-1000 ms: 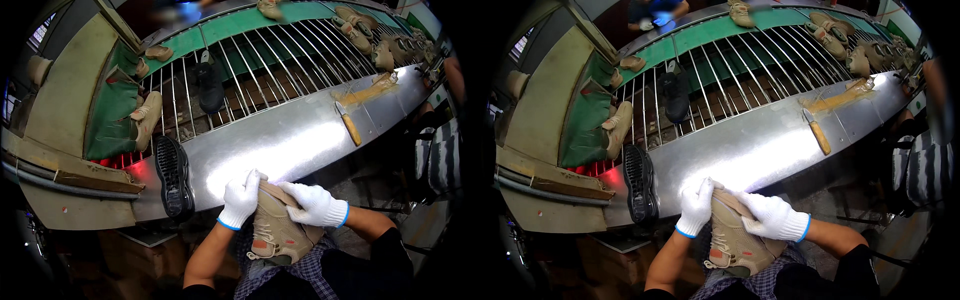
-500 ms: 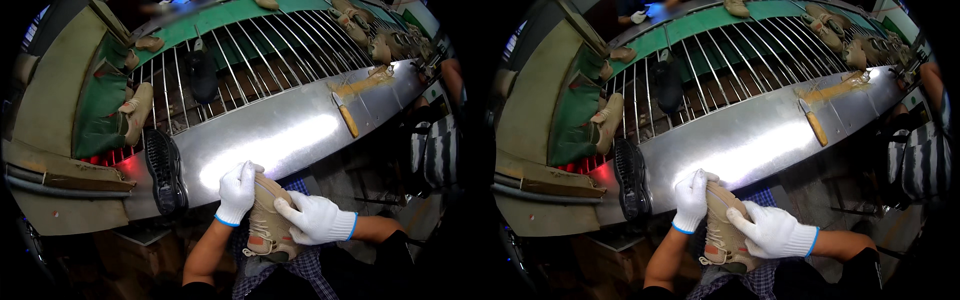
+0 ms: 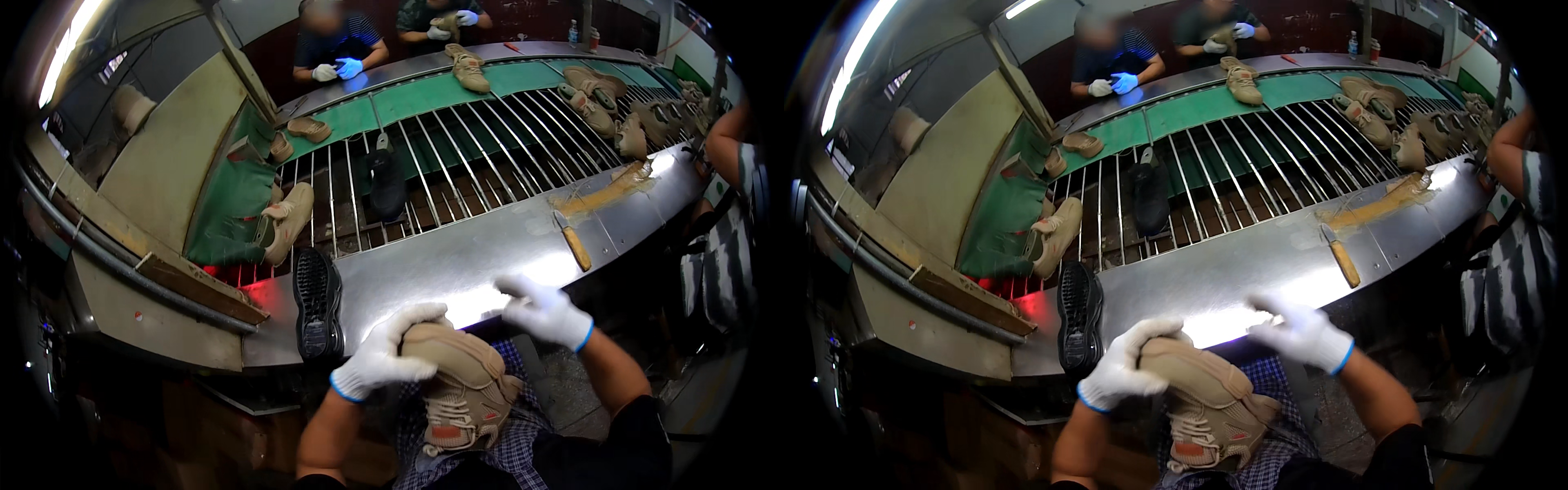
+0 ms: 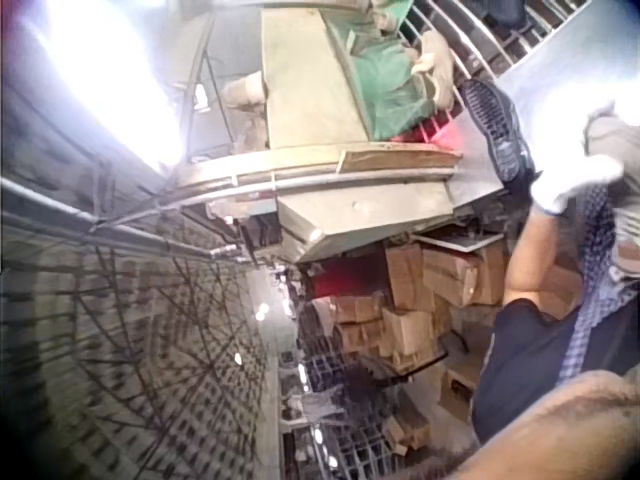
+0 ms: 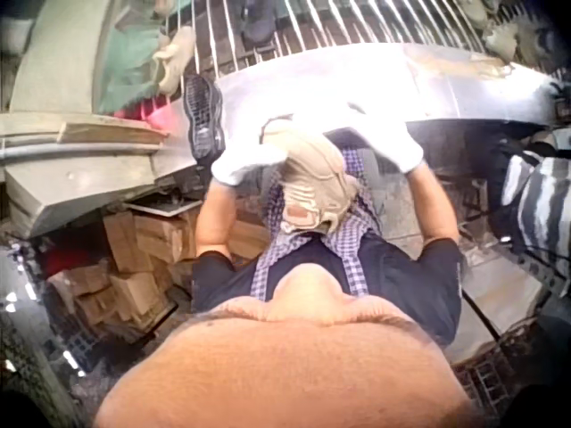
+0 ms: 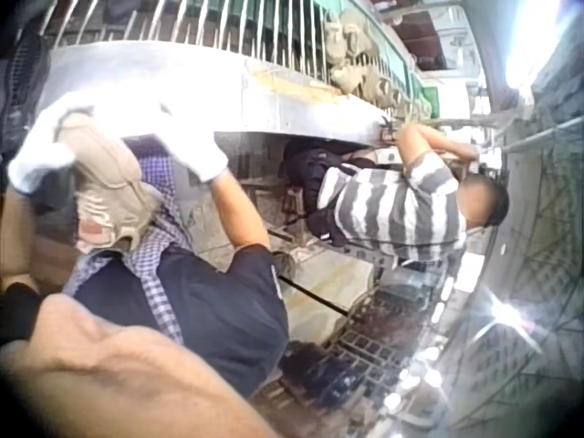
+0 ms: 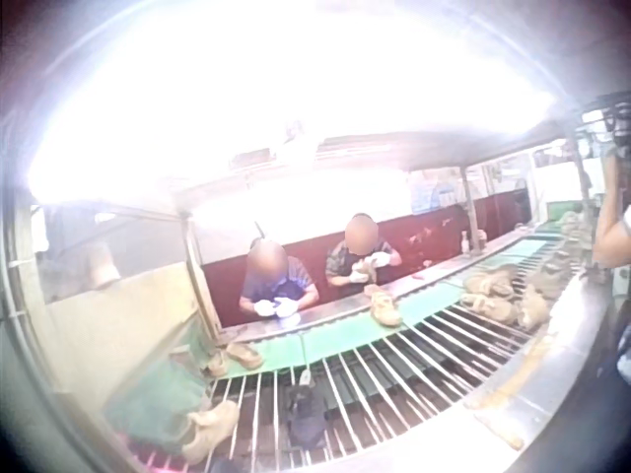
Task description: The person picks up a beige shoe from a conveyor belt, wipes the sole and upper with a small tool and a cloth, and then places it back on the belt alongside other shoes.
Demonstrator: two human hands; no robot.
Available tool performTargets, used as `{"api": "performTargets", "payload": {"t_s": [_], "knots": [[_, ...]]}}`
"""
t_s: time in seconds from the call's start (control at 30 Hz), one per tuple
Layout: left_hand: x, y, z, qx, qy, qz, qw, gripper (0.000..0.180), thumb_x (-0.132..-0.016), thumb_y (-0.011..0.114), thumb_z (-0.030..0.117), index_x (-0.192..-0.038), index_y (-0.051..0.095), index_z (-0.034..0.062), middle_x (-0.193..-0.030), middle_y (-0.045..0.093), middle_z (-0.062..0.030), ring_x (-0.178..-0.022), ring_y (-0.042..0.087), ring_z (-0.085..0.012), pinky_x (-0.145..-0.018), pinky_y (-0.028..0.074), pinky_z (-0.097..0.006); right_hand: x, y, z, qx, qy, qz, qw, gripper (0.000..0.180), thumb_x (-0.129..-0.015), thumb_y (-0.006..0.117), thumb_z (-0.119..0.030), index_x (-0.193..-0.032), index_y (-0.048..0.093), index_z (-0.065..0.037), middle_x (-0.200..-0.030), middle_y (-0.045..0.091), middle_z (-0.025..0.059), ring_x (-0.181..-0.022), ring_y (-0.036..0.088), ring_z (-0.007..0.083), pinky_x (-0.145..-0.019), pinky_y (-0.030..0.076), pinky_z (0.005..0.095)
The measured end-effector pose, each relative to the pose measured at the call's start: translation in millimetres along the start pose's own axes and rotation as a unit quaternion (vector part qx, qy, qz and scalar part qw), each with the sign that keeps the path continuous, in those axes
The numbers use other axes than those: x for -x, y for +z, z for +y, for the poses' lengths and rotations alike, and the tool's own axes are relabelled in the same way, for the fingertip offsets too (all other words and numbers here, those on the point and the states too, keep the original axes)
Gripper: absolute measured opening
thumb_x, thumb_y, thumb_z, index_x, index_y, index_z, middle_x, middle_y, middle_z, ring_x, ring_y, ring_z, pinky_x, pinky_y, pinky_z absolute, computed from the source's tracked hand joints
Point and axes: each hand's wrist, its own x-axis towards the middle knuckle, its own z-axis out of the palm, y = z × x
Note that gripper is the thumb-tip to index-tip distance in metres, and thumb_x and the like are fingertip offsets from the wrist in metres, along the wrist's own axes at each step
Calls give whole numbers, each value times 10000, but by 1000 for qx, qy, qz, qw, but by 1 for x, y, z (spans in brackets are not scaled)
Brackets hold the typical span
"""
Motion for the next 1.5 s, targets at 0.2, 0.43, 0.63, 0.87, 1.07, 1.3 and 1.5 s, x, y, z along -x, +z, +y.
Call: {"api": "performTargets", "payload": {"t_s": [0.2, 0.43, 0.63, 0.87, 1.07, 1.3, 1.5], "knots": [[-14, -24, 5, -98, -128, -12, 987, 925, -734, 985, 177, -1512, 524, -19, -1408, 654, -128, -1306, 606, -199, -1152, 467, -380, -19, -92, 105, 410, 220, 212, 859, 542, -953, 675, -277, -1465, 570, -134, -1392, 583, 222, -1238, 595, 425, -1018, 532, 525], [-44, -50, -10, -45, -194, -126, 972, 921, -749, 981, 152, -1529, 531, -41, -1444, 653, -127, -1308, 614, -195, -1166, 461, -367, 22, -56, 47, 116, 200, 181, 956, 382, -1072, 541, -248, -1405, 591, -70, -1050, 737, 225, -952, 732, 386, -877, 599, 495], [-49, -28, 32, -176, -171, -157, 957, 937, -748, 980, 291, -1519, 560, -36, -1461, 663, -138, -1324, 615, -205, -1177, 455, -375, 86, 30, -73, -242, 252, -140, 927, 348, -1114, 566, -324, -1266, 637, -19, -837, 627, 4, -695, 609, 91, -634, 528, 270], [-43, -11, 38, -189, -134, -154, 960, 873, -796, 936, 296, -1512, 562, -37, -1418, 689, -155, -1290, 648, -208, -1150, 484, -371, 73, 42, -89, -436, 270, -128, 849, 314, -1129, 533, -322, -1164, 617, -21, -769, 540, -32, -602, 481, 54, -526, 424, 239], [-38, -14, 41, -138, -131, -137, 972, 849, -770, 926, 251, -1488, 587, -48, -1415, 691, -147, -1281, 641, -189, -1141, 481, -366, 57, 46, -104, -621, 253, -157, 725, 300, -1149, 477, -294, -1123, 603, -23, -684, 478, -21, -433, 382, 60, -358, 326, 244], [-21, -38, 19, -93, -151, -136, 975, 879, -689, 978, 247, -1432, 629, -67, -1398, 699, -157, -1276, 652, -216, -1137, 480, -375, 62, 11, -43, -187, 171, -223, 941, 431, -1077, 630, -402, -1273, 656, -19, -912, 669, 51, -729, 627, 100, -657, 534, 281], [-41, -40, 4, -46, -143, -200, 968, 866, -733, 966, 227, -1467, 601, -51, -1424, 681, -142, -1296, 637, -216, -1145, 479, -376, 3, 15, -9, 145, 81, 35, 985, 504, -1032, 633, -492, -1225, 643, -26, -1092, 747, 230, -947, 757, 369, -840, 597, 454]]}}
